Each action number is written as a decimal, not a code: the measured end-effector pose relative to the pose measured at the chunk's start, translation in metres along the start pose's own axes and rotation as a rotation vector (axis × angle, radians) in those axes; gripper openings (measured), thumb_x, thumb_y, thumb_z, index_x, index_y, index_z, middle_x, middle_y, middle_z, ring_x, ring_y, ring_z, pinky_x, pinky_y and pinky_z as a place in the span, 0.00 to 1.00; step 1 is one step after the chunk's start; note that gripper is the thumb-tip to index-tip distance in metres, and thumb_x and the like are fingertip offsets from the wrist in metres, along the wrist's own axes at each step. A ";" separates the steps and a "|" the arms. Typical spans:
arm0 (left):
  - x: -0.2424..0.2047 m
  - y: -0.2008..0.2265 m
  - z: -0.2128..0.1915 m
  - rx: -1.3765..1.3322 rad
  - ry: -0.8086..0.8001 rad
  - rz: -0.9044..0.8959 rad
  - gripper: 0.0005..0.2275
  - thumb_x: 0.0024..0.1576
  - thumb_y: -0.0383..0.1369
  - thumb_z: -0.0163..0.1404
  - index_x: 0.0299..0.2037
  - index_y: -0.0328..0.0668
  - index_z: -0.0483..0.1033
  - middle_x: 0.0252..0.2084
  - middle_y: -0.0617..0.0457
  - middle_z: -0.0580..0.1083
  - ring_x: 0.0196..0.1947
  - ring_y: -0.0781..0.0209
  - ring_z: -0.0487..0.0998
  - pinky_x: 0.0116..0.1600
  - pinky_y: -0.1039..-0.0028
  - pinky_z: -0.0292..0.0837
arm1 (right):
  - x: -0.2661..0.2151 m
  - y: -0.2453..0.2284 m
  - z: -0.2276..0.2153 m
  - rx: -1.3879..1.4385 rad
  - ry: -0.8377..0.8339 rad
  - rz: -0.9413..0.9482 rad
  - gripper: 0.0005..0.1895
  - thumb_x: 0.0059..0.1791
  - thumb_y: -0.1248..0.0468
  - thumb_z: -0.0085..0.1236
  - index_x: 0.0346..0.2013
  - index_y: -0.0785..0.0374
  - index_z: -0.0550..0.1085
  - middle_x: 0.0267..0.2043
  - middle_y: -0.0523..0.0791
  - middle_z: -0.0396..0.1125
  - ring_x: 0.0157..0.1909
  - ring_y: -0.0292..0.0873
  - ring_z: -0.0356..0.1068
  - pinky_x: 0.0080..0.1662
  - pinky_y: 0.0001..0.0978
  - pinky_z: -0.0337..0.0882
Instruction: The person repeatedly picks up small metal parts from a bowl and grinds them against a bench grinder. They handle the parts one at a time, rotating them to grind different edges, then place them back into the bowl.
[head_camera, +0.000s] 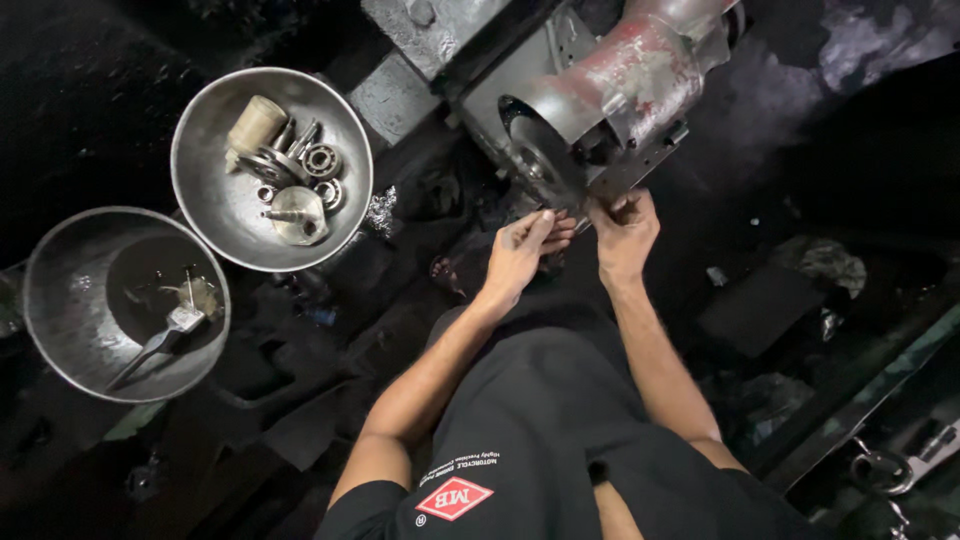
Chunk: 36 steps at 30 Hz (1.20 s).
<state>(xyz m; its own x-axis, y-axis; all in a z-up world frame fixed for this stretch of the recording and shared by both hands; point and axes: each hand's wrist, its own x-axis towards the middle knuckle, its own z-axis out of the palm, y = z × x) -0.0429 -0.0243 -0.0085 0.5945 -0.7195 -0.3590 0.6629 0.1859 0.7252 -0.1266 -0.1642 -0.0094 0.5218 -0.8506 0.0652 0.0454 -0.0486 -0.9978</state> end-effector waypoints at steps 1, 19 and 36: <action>-0.001 0.002 -0.003 0.010 0.007 -0.007 0.17 0.68 0.35 0.46 0.54 0.24 0.76 0.48 0.40 0.80 0.45 0.59 0.82 0.53 0.70 0.80 | -0.004 0.001 0.003 0.027 0.005 -0.005 0.19 0.47 0.83 0.66 0.35 0.63 0.64 0.37 0.44 0.69 0.40 0.34 0.70 0.43 0.26 0.71; -0.027 0.062 -0.019 0.383 -0.078 0.043 0.14 0.67 0.32 0.47 0.52 0.24 0.78 0.43 0.42 0.81 0.41 0.60 0.83 0.49 0.73 0.81 | -0.042 -0.018 0.025 0.131 0.023 0.217 0.13 0.50 0.81 0.63 0.36 0.68 0.66 0.40 0.50 0.72 0.43 0.40 0.73 0.48 0.30 0.75; 0.008 0.008 0.008 0.127 -0.042 -0.115 0.16 0.68 0.36 0.46 0.52 0.25 0.78 0.43 0.45 0.81 0.39 0.60 0.82 0.45 0.72 0.79 | 0.013 -0.023 -0.014 0.014 -0.052 0.137 0.15 0.48 0.82 0.62 0.37 0.64 0.66 0.38 0.43 0.70 0.41 0.33 0.71 0.45 0.25 0.72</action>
<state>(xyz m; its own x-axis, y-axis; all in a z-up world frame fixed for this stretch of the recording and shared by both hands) -0.0366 -0.0338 -0.0013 0.4962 -0.7593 -0.4210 0.6615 0.0165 0.7498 -0.1325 -0.1815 0.0142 0.5671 -0.8206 -0.0703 -0.0171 0.0736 -0.9971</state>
